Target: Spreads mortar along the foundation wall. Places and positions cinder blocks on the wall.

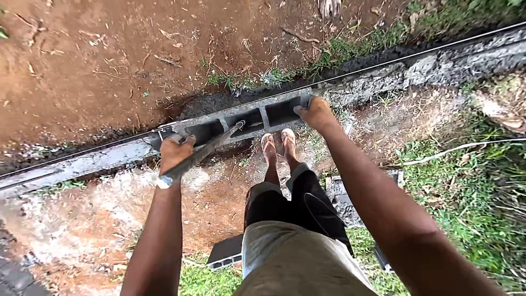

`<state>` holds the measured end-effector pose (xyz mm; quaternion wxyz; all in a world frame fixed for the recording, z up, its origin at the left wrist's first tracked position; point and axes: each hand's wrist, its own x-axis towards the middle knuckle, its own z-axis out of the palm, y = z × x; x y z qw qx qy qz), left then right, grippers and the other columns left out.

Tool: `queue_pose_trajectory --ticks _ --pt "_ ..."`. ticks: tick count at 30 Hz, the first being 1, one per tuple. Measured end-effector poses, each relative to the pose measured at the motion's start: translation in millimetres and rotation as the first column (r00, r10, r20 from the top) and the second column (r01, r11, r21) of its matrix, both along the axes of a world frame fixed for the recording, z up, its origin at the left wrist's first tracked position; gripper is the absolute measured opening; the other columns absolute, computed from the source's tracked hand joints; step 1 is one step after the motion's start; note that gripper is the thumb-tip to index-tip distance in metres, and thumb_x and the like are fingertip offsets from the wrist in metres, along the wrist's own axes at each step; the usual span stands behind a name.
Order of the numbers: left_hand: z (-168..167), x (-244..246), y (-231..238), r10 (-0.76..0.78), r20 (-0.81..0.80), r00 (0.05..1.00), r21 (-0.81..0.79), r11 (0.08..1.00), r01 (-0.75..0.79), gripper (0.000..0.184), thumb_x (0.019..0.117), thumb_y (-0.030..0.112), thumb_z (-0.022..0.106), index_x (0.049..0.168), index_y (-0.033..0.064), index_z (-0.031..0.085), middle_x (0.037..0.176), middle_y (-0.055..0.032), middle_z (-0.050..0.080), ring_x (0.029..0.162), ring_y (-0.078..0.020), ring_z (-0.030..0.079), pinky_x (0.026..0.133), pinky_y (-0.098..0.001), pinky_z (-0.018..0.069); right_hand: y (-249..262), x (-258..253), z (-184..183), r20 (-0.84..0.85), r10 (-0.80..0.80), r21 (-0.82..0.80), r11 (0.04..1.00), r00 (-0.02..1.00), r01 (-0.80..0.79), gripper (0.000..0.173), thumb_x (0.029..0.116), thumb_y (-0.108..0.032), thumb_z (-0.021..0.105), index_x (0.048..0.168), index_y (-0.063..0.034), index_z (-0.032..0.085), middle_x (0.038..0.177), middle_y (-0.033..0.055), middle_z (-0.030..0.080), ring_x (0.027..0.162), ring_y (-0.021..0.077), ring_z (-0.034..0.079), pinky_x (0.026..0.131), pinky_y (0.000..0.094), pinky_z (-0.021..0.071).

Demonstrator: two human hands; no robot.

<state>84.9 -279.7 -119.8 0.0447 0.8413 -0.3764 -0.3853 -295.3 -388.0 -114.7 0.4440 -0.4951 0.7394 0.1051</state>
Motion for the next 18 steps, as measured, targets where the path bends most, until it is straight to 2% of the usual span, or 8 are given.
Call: queue_pose_trajectory --ticks 3,5,7,8,10,12,15,18 --pt "12 -9 12 -0.008 -0.002 1.000 -0.143 0.990 0.008 0.033 0.1037 0.026 0.061 0.117 -0.0039 0.066 0.115 -0.0265 0.067 0.108 -0.0371 0.065 0.097 -0.0621 0.0484 3 -3 -1 0.028 -0.014 -0.023 1.000 1.000 0.015 0.049 0.0984 -0.041 0.068 0.116 0.0050 0.065 0.114 0.0285 0.067 0.113 0.0450 0.065 0.095 0.0665 0.0489" --pt "7 -6 16 0.014 -0.002 1.000 -0.176 0.984 -0.015 0.031 0.1028 0.020 0.060 0.123 -0.0040 0.063 0.122 -0.0259 0.065 0.115 -0.0355 0.063 0.101 -0.0602 0.0480 7 -8 -4 0.092 -0.011 -0.049 0.999 0.996 0.016 0.055 0.0990 -0.047 0.066 0.118 0.0042 0.065 0.115 0.0283 0.067 0.113 0.0445 0.065 0.096 0.0672 0.0484" --pt "-2 -4 17 0.046 0.013 0.999 -0.171 0.984 -0.043 0.034 0.1048 0.025 0.056 0.123 -0.0033 0.065 0.119 -0.0254 0.066 0.109 -0.0355 0.065 0.097 -0.0605 0.0497 12 -20 -8 0.170 -0.025 -0.113 0.993 0.985 0.045 0.055 0.0989 -0.051 0.064 0.119 -0.0001 0.067 0.114 0.0251 0.068 0.111 0.0412 0.066 0.096 0.0658 0.0499" --pt "-3 -5 16 0.049 0.012 0.999 -0.158 0.986 -0.047 0.036 0.1062 0.027 0.054 0.124 -0.0025 0.066 0.120 -0.0250 0.067 0.111 -0.0352 0.066 0.099 -0.0604 0.0510 14 -26 -5 0.197 -0.037 -0.152 0.986 0.980 0.068 0.054 0.0995 -0.050 0.063 0.122 -0.0019 0.066 0.114 0.0239 0.068 0.110 0.0398 0.066 0.097 0.0647 0.0499" --pt "-4 -8 17 0.061 0.013 0.998 -0.170 0.984 -0.058 0.037 0.1061 0.028 0.053 0.122 -0.0032 0.066 0.118 -0.0255 0.067 0.108 -0.0347 0.067 0.097 -0.0598 0.0524 22 -39 6 0.231 -0.058 -0.220 0.969 0.971 0.110 0.052 0.1016 -0.045 0.061 0.133 -0.0040 0.062 0.119 0.0214 0.069 0.113 0.0370 0.067 0.099 0.0608 0.0509" --pt "-5 -10 20 0.074 0.002 0.997 -0.220 0.973 -0.072 0.036 0.1041 0.027 0.055 0.120 -0.0040 0.066 0.115 -0.0251 0.067 0.105 -0.0329 0.066 0.094 -0.0581 0.0526 38 -56 15 0.265 -0.093 -0.280 0.945 0.960 0.169 0.051 0.1033 -0.040 0.060 0.139 -0.0040 0.059 0.122 0.0195 0.069 0.112 0.0337 0.068 0.099 0.0566 0.0520" --pt "-14 -7 26 0.111 -0.038 0.993 -0.321 0.940 -0.118 0.032 0.1015 0.025 0.057 0.115 -0.0028 0.066 0.111 -0.0191 0.067 0.098 -0.0244 0.066 0.090 -0.0507 0.0554 80 -87 20 0.296 -0.147 -0.330 0.911 0.944 0.246 0.047 0.1034 -0.036 0.060 0.140 -0.0059 0.059 0.125 0.0187 0.068 0.112 0.0316 0.068 0.098 0.0546 0.0530" --pt "-17 -8 33 0.197 -0.122 0.973 -0.415 0.880 -0.231 0.030 0.1028 0.025 0.056 0.117 -0.0002 0.064 0.109 -0.0124 0.066 0.093 -0.0163 0.065 0.085 -0.0423 0.0576 146 -122 18 0.309 -0.178 -0.328 0.902 0.934 0.281 0.048 0.1044 -0.033 0.059 0.140 -0.0019 0.057 0.125 0.0232 0.067 0.114 0.0360 0.066 0.100 0.0578 0.0518"
